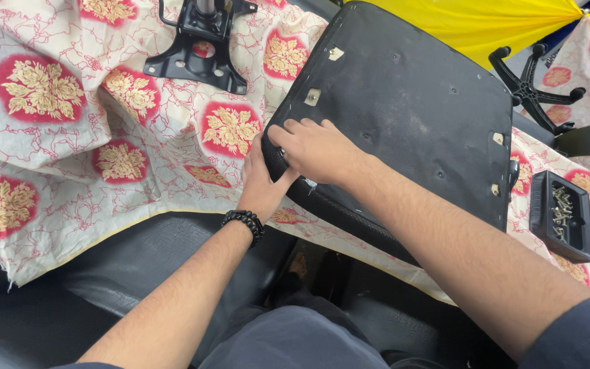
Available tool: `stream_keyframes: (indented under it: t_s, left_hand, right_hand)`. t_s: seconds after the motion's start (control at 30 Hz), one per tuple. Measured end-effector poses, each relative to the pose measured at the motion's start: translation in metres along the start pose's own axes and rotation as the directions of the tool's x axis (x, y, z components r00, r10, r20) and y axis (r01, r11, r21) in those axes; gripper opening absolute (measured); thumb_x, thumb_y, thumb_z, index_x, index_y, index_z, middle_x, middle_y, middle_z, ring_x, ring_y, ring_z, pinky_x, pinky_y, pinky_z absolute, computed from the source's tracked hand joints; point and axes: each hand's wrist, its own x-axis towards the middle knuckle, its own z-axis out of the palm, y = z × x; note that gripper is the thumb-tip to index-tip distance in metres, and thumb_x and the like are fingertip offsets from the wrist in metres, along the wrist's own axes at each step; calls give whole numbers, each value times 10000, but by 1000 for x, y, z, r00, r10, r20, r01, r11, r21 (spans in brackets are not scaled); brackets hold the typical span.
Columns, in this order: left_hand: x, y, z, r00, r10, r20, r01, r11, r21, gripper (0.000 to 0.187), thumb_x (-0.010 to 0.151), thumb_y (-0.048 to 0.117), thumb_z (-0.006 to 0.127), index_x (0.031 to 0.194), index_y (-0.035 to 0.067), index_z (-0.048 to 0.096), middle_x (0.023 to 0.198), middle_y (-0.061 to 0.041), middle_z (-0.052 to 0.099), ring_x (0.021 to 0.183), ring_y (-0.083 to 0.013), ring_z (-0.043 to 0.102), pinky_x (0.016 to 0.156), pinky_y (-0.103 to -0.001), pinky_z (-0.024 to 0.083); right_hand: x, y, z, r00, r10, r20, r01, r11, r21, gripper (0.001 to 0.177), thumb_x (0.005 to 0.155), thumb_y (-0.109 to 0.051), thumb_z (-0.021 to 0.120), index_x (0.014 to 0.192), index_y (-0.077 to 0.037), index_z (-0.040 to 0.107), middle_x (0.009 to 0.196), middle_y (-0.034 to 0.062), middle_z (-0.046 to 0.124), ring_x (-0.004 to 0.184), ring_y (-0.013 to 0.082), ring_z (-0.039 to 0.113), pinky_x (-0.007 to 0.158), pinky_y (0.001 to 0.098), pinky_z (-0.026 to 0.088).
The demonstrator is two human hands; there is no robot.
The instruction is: The person uses a screwdriver to fasten screws into the underside of a black chair seat, then attaches a black plastic frame to the seat. The person works methodically, securing each screw before moving to the next.
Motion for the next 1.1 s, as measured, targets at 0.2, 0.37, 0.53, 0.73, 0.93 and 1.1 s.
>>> stream_keyframes:
  t_s: [0.2,0.37,0.53,0.73,0.93,1.1]
  left_hand:
    - [0,3,-3,999,-37,11,37,999,-12,1035,816,434,813,1576,58,219,1519,-253,396,1436,-398,370,1183,-503,297]
    - [2,1,-3,1000,-5,15,5,1000,-3,1037,816,434,806,1580,56,216,1535,-254,393,1449,-391,364,1188,-498,297]
    - [2,0,-4,998,-46,48,47,999,-4,1080,847,435,835,1574,18,155,1586,-274,281,1490,-400,268,1195,-496,255]
    - [1,5,-6,997,-38,60,39,999,-19,1039,818,443,785,1594,47,219,1581,-228,371,1502,-363,334,1231,-476,274]
    - [0,7,-7,996,-71,53,71,997,-4,1071,827,448,813,1590,46,177,1579,-244,325,1485,-377,311,1206,-483,278]
    - [1,5,-7,999,-22,47,22,1000,-8,1052,822,471,785,1602,56,215,1578,-238,365,1488,-373,343,1216,-482,283]
  right_hand:
    - [5,1,-1,818,338,465,-319,940,-121,334,1113,-478,529,1104,-160,630,958,97,742,942,310,730,808,452,544]
    - [9,0,-8,985,87,150,-83,996,-36,323,849,-349,645,1062,-108,621,867,109,722,767,333,720,606,502,520]
    - [14,-7,-7,822,357,444,-308,934,-181,348,1091,-477,544,1114,-142,637,932,92,752,907,299,731,862,453,533]
    - [8,-3,-3,993,39,115,-42,999,25,450,789,-371,688,1144,-103,624,926,122,719,869,340,713,638,468,533]
    - [7,-6,-8,868,300,395,-275,954,-121,279,1032,-383,580,1124,-125,628,968,86,743,966,295,733,820,463,553]
    - [9,-5,-11,972,146,183,-155,987,40,453,824,-293,692,1222,-88,618,900,117,710,832,337,719,675,475,552]
